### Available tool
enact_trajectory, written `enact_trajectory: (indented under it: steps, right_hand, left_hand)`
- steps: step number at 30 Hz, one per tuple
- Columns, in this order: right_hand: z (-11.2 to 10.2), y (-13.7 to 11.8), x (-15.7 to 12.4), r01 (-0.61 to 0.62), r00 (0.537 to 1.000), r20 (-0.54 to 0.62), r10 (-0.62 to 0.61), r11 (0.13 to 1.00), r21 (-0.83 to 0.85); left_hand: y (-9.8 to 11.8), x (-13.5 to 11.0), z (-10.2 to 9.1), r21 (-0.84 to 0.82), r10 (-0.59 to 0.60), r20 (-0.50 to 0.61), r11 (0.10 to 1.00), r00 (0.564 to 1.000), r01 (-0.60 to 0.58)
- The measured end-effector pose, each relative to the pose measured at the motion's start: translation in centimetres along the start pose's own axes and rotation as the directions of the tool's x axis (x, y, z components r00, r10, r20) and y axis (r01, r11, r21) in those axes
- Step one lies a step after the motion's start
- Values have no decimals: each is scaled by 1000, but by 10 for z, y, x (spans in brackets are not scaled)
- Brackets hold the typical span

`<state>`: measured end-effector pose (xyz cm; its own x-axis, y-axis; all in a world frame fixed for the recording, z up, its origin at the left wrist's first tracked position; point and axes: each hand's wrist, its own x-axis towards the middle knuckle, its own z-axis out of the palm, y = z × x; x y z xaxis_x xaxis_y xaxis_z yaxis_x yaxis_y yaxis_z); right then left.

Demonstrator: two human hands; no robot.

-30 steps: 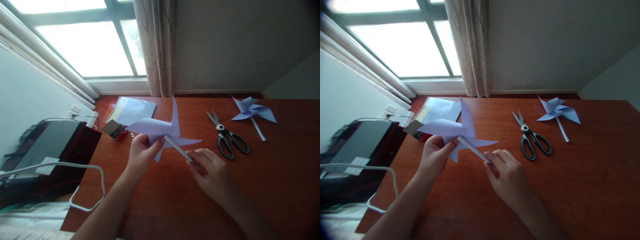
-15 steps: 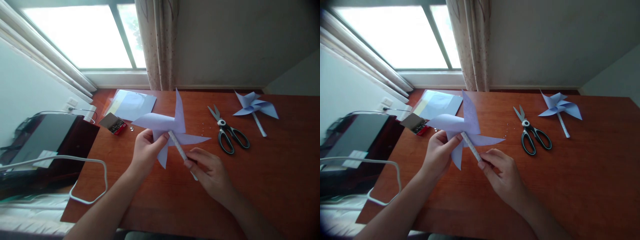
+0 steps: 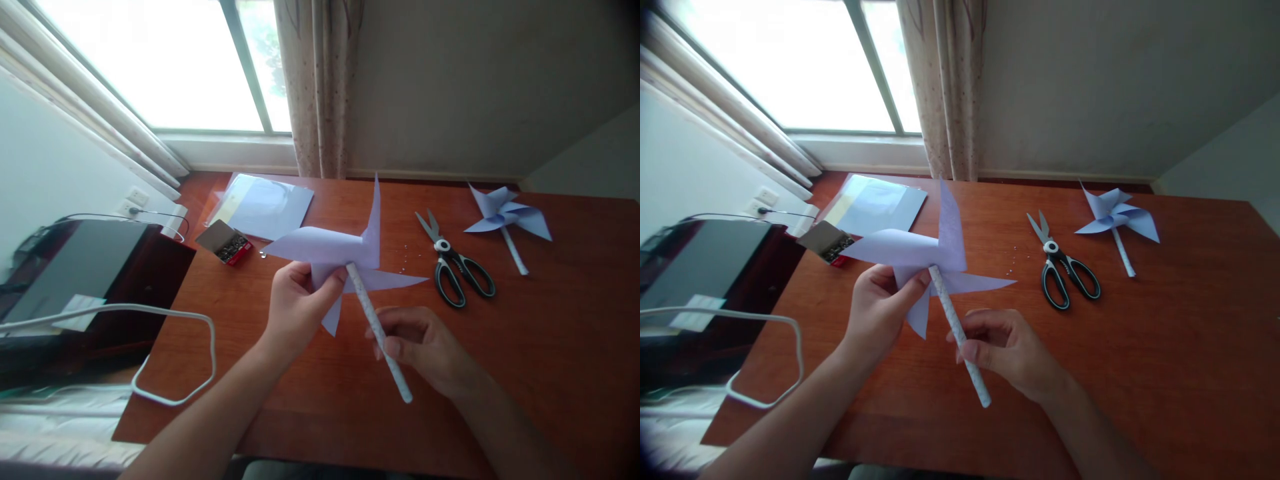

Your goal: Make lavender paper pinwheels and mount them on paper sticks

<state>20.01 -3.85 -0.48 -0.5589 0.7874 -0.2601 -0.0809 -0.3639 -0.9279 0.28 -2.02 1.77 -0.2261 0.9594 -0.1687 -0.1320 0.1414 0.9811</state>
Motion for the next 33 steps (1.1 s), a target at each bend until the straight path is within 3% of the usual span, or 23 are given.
enact_trajectory:
  steps: [2, 7, 11, 16, 22, 25, 29, 33]
  right_hand:
    - [2, 1, 1, 25, 1000, -18, -25, 999, -28]
    - [12, 7, 5, 146, 957, -191, -218, 932, -333]
    - [15, 6, 6, 187, 943, -171, -286, 880, -437]
    - [11, 0, 5, 271, 944, -64, -325, 869, -415]
    - [8, 4, 4, 132, 945, -226, -235, 910, -392]
    - [7, 8, 5, 122, 926, -270, -263, 887, -445]
    - [7, 10, 5, 199, 910, -228, -346, 848, -492]
    - [11, 7, 3, 184, 943, -194, -272, 907, -378]
  left_hand:
    - [0, -2, 1, 45, 27, -16, 999, 1000, -26]
    - [-5, -1, 2, 4, -9, -15, 1000, 1000, 9]
    - [-7, 0, 2, -80, -68, 17, 994, 998, 69]
    - [-5, 2, 3, -175, -126, 22, 976, 992, 128]
    - [-7, 2, 2, -125, -76, -17, 989, 997, 73]
    - [-8, 1, 2, -110, -56, -13, 992, 998, 55]
    - [-9, 0, 3, -63, -13, -33, 998, 999, 11]
    - [-8, 1, 4, 1, 12, -42, 1000, 999, -12]
